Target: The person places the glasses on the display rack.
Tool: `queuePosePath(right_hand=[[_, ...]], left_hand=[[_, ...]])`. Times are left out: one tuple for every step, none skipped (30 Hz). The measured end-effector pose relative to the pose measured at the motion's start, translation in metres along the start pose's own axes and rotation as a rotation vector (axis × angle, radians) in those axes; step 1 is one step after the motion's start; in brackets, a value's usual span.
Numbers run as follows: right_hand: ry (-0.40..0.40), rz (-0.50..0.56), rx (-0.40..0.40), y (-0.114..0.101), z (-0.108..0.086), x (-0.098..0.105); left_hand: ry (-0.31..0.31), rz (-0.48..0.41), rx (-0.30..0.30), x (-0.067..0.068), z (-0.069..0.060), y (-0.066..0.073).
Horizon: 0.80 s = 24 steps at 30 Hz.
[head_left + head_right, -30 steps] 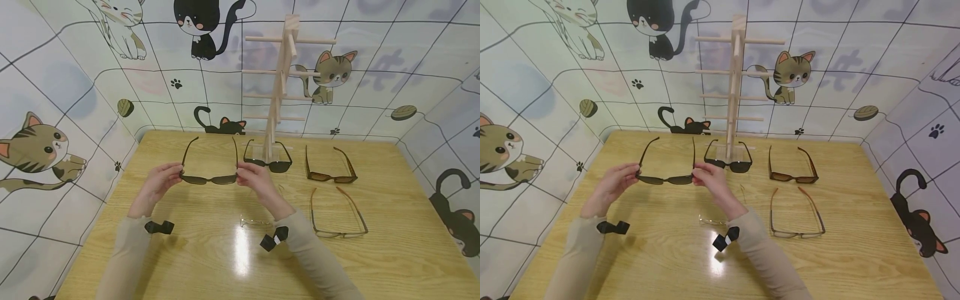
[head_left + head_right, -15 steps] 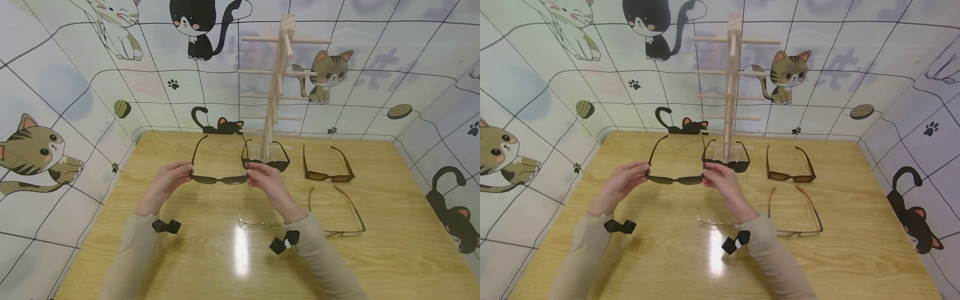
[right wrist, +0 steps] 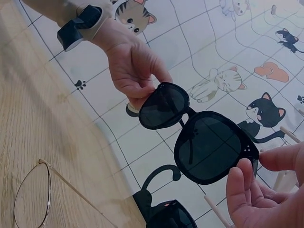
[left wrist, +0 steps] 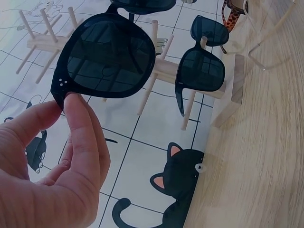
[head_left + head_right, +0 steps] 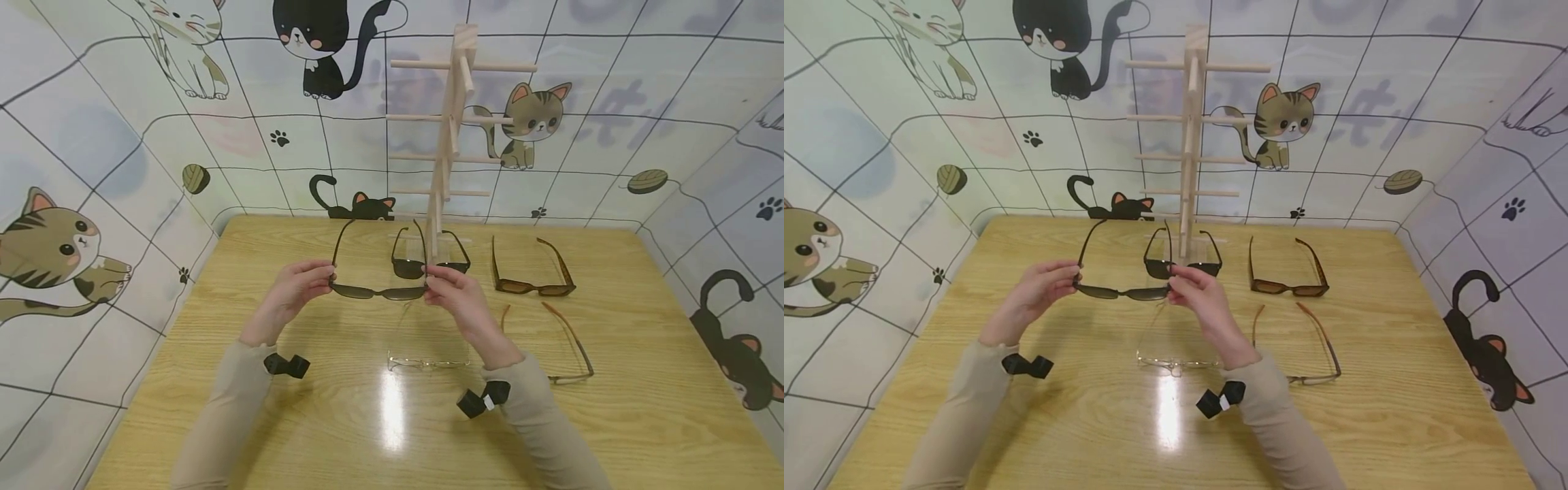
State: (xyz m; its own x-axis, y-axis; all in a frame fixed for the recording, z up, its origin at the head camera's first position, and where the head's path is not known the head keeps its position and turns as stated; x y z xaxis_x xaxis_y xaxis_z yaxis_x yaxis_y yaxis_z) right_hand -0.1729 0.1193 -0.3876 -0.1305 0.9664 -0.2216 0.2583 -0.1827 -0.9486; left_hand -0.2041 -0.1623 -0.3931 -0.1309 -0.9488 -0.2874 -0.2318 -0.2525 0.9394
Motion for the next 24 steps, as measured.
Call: queuePosePath(right_hand=[[0.003, 0.002, 0.002, 0.000, -0.001, 0.002], [0.006, 0.001, 0.005, 0.000, -0.001, 0.003], [0.010, 0.004, 0.008, -0.001, -0.002, 0.005], [0.010, 0.004, 0.011, -0.001, -0.003, 0.006], [0.010, 0.002, 0.013, -0.001, -0.004, 0.007], [0.010, 0.000, 0.014, -0.001, -0.004, 0.008], [0.011, -0.001, 0.014, -0.002, -0.005, 0.009], [0.013, -0.002, 0.014, -0.002, -0.005, 0.010], [0.014, 0.003, 0.013, -0.002, -0.006, 0.012], [0.016, 0.005, 0.013, -0.003, -0.006, 0.013], [0.020, 0.008, 0.012, -0.003, -0.006, 0.014], [0.024, 0.012, 0.012, -0.003, -0.007, 0.016], [0.028, 0.013, 0.011, -0.003, -0.007, 0.017], [0.033, 0.017, 0.012, -0.004, -0.007, 0.018], [0.036, 0.021, 0.012, -0.004, -0.007, 0.019], [0.040, 0.023, 0.012, -0.004, -0.008, 0.020], [0.044, 0.023, 0.012, -0.004, -0.008, 0.021], [0.046, 0.024, 0.013, -0.005, -0.008, 0.023], [0.048, 0.023, 0.014, -0.005, -0.008, 0.024], [0.052, 0.029, 0.014, -0.005, -0.008, 0.025], [0.056, 0.031, 0.016, -0.005, -0.008, 0.026], [0.061, 0.034, 0.017, -0.005, -0.009, 0.027], [0.064, 0.034, 0.018, -0.005, -0.009, 0.029], [0.069, 0.037, 0.020, -0.005, -0.010, 0.030]], left_hand=[[-0.002, 0.005, 0.002, -0.002, 0.001, 0.000], [-0.009, 0.007, 0.003, -0.003, 0.001, 0.000], [-0.011, 0.009, 0.004, -0.005, 0.002, 0.000], [-0.012, 0.007, 0.006, -0.006, 0.003, 0.000], [-0.014, 0.005, 0.007, -0.008, 0.003, -0.001], [-0.018, 0.006, 0.008, -0.009, 0.004, -0.001], [-0.021, 0.004, 0.008, -0.010, 0.005, -0.001], [-0.025, 0.002, 0.010, -0.012, 0.005, -0.002], [-0.026, 0.002, 0.012, -0.013, 0.006, -0.002], [-0.031, 0.001, 0.014, -0.015, 0.007, -0.003], [-0.032, 0.002, 0.017, -0.016, 0.008, -0.003], [-0.037, 0.005, 0.018, -0.018, 0.008, -0.003], [-0.039, 0.003, 0.019, -0.019, 0.009, -0.004], [-0.041, 0.003, 0.023, -0.020, 0.010, -0.004], [-0.041, 0.004, 0.024, -0.021, 0.011, -0.005], [-0.040, 0.004, 0.028, -0.023, 0.012, -0.005], [-0.042, 0.003, 0.029, -0.024, 0.013, -0.006], [-0.043, 0.002, 0.029, -0.025, 0.014, -0.007], [-0.041, -0.002, 0.031, -0.026, 0.015, -0.007], [-0.041, -0.007, 0.033, -0.027, 0.016, -0.008], [-0.041, -0.011, 0.032, -0.028, 0.017, -0.008], [-0.046, -0.015, 0.032, -0.030, 0.018, -0.008], [-0.050, -0.017, 0.030, -0.031, 0.018, -0.008], [-0.051, -0.018, 0.029, -0.032, 0.018, -0.008]])
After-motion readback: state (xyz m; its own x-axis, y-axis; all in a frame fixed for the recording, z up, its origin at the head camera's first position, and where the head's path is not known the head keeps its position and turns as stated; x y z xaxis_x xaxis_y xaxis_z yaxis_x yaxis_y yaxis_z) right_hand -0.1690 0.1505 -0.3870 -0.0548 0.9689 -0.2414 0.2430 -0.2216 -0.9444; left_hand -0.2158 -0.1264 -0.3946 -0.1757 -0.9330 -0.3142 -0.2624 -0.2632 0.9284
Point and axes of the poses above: each hand's wrist, its own z-axis towards the middle knuckle, its own x-axis out of the back of the hand, y = z × x, the point moved 3 cm from there along z, towards the middle knuckle, and after that the axes turned 5 degrees about -x, right-handed, at the moved point
